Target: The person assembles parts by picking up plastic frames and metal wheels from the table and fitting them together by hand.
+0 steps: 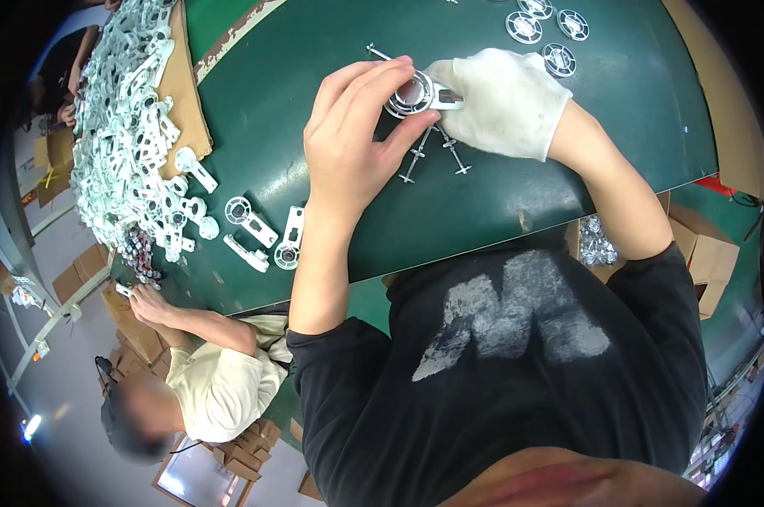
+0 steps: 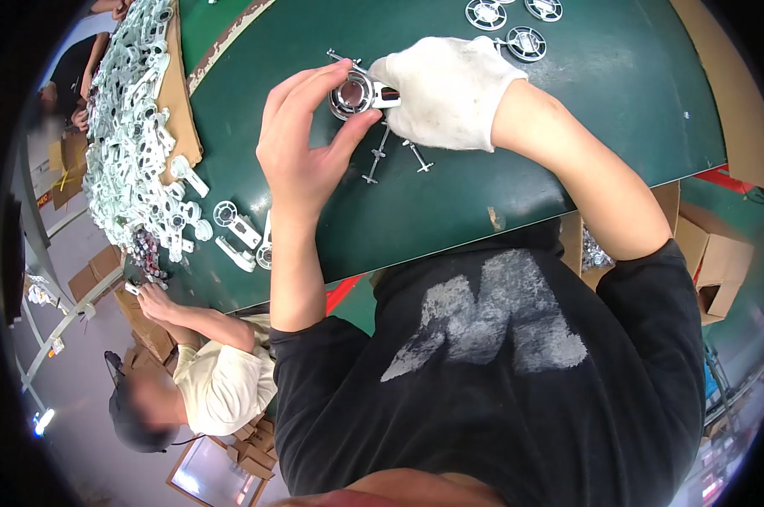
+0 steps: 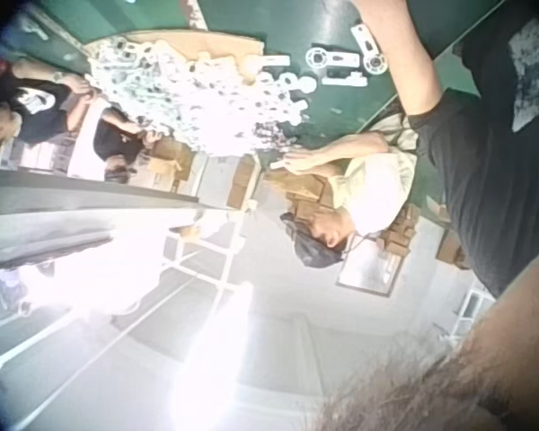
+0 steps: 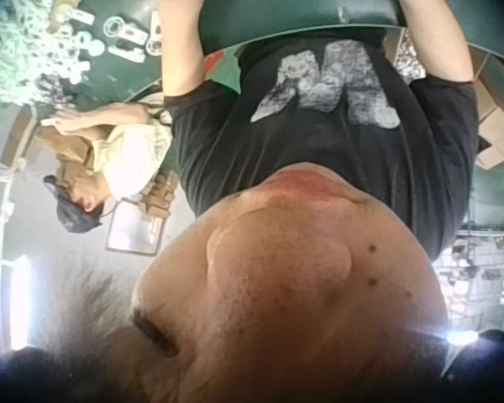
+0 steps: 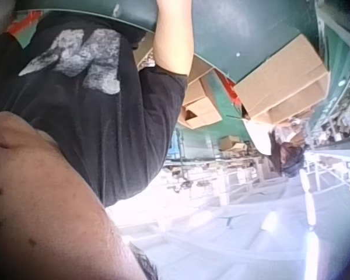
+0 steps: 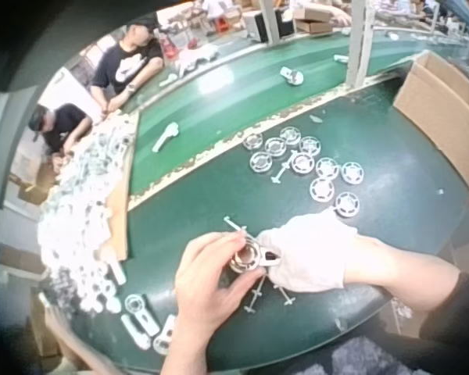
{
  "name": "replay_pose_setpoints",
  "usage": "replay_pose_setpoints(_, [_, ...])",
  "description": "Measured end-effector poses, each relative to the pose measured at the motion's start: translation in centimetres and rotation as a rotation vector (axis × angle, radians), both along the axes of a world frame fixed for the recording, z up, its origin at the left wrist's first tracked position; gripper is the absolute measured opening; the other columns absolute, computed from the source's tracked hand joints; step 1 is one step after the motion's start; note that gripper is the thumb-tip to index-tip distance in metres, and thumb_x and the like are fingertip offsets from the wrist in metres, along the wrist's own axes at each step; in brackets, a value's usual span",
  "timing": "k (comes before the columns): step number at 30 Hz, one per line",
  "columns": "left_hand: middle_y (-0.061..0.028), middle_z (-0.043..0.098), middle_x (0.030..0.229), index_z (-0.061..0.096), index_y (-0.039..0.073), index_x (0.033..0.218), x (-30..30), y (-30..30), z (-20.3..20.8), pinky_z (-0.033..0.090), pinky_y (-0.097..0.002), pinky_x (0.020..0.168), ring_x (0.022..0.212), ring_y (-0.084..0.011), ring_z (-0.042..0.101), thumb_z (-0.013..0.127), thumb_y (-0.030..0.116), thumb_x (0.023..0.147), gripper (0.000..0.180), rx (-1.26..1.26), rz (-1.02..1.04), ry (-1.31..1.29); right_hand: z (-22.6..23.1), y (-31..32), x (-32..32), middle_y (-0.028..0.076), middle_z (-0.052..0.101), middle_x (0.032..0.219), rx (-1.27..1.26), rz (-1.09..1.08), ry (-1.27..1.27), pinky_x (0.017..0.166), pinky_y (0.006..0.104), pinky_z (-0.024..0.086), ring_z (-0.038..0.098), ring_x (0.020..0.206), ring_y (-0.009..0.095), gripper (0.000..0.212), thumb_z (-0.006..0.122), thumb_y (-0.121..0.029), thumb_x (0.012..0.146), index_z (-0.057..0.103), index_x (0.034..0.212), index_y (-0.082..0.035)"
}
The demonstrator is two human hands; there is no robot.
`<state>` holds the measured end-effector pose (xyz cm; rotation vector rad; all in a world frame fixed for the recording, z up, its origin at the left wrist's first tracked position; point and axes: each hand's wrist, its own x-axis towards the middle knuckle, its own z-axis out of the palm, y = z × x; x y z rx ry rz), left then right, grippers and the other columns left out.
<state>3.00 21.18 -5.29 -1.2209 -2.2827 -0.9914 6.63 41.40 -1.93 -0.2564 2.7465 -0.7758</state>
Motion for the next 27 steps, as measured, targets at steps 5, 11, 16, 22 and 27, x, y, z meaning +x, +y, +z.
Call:
replay_pose_setpoints(5, [-0.0113,0.076,0.111,0.070,0.001,0.112,0.5,-0.5,-1.3,0.060,-0.0323,0.082,0.099,-0.0234,0.072,0.093,0.009,0.070,0.049,0.103,0.058,-0.102,-0.7,-0.4,0.1,0.021,0.073,0.085,-0.050,-0.020,0.020,0.079,0.0490,0.057,0.072,0.085,0.039,0.031,0.063,-0.022,0.084,0.072,0.109,-0.008])
replay_pose_setpoints(11, [-0.0178,0.075,0.110,0.068,-0.001,0.105,0.5,-0.1,-2.2,0.061,-0.0300,0.081,0.093,-0.0220,0.075,0.095,0.009,0.068,0.047,0.182,0.067,-0.063,-1.3,-0.6,0.4,0.020,0.072,0.082,-0.063,-0.055,0.059,0.077,0.0483,0.057,0.072,0.083,0.039,0.030,0.062,-0.023,0.084,0.071,0.108,-0.007])
replay_pose_setpoints(16, [-0.0133,0.077,0.107,0.069,0.004,0.097,0.6,-0.2,-2.6,0.061,-0.0283,0.070,0.087,-0.0238,0.076,0.096,0.019,0.065,0.045,0.295,0.067,-0.125,-1.5,0.0,0.0,0.018,0.070,0.078,-0.191,0.003,0.053,0.072,0.0426,0.056,0.073,0.076,0.034,0.026,0.063,-0.023,0.085,0.067,0.100,-0.002])
replay_pose_setpoints(22, [-0.0176,0.076,0.106,0.066,0.001,0.102,0.6,-0.2,-2.5,0.063,-0.0337,0.076,0.095,-0.0331,0.076,0.093,0.014,0.069,0.044,0.344,-0.107,0.008,-0.3,0.7,-0.6,0.002,0.059,0.075,-0.815,0.003,-0.664,0.063,0.0254,0.050,0.056,0.066,0.010,0.040,0.063,-0.039,0.098,0.062,0.094,0.000])
replay_pose_setpoints(27, [-0.0225,0.066,0.130,0.054,-0.002,0.129,0.7,0.0,-2.8,0.058,-0.0359,0.094,0.116,-0.0309,0.069,0.095,0.022,0.069,0.076,0.598,-0.260,-0.419,-2.7,-0.8,0.0,0.010,0.068,0.077,-0.665,-0.060,-0.250,0.069,0.0353,0.053,0.066,0.069,0.021,0.042,0.064,-0.043,0.097,0.071,0.104,-0.001])
